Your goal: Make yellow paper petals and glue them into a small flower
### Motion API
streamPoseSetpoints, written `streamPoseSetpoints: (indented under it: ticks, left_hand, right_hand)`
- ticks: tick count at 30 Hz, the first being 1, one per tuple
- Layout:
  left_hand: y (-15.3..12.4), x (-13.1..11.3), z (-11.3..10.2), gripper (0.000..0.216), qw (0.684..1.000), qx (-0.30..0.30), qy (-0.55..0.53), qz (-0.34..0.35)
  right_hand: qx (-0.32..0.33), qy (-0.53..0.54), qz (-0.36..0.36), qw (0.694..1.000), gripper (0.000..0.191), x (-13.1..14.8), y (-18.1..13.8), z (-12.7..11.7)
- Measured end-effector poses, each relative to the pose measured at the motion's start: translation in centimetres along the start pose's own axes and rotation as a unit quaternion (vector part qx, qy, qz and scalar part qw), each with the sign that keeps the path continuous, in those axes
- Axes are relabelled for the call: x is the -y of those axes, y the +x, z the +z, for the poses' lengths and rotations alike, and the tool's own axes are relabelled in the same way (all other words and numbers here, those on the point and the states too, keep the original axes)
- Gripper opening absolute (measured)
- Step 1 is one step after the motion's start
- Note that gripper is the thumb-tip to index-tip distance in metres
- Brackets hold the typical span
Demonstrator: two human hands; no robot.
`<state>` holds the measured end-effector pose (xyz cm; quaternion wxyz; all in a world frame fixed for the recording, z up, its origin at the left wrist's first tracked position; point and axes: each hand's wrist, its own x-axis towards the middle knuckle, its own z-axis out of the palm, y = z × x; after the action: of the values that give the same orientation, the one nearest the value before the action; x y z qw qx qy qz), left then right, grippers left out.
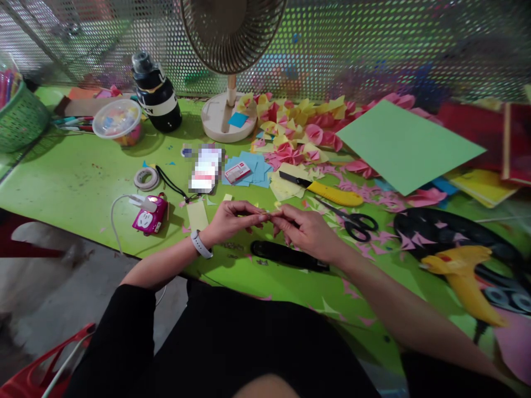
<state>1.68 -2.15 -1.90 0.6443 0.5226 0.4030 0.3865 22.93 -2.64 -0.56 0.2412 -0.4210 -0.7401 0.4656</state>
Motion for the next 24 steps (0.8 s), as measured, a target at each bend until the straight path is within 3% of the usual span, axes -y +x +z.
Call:
streamPoseSetpoints:
  ticks: [4, 9, 17, 24]
  left_hand:
    - [0.1, 0.3, -0.1, 0.034, 1.000, 0.006, 0.010, 0.002]
    - [0.3, 0.7, 0.2, 0.026, 0.998, -0.014, -0.002, 0.056]
    - [0.1, 1.1, 0.5, 0.021, 0.992, -0.055, -0.044, 0.100]
    - [0.1, 0.8, 0.5, 0.018, 0.993, -0.037, -0.030, 0.107]
  right_hand:
    - [0.025, 0.014, 0.013, 0.999, 0.028, 0.0, 0.0, -0.2]
    - [0.072, 0.079, 0.035, 0.994, 0.028, -0.3, 0.1, -0.2]
    - [0.015, 0.075, 0.027, 0.997, 0.028, 0.2, -0.1, 0.5]
    - [0.062, 0.090, 0.024, 0.994, 0.029, -0.4, -0.1, 0.2]
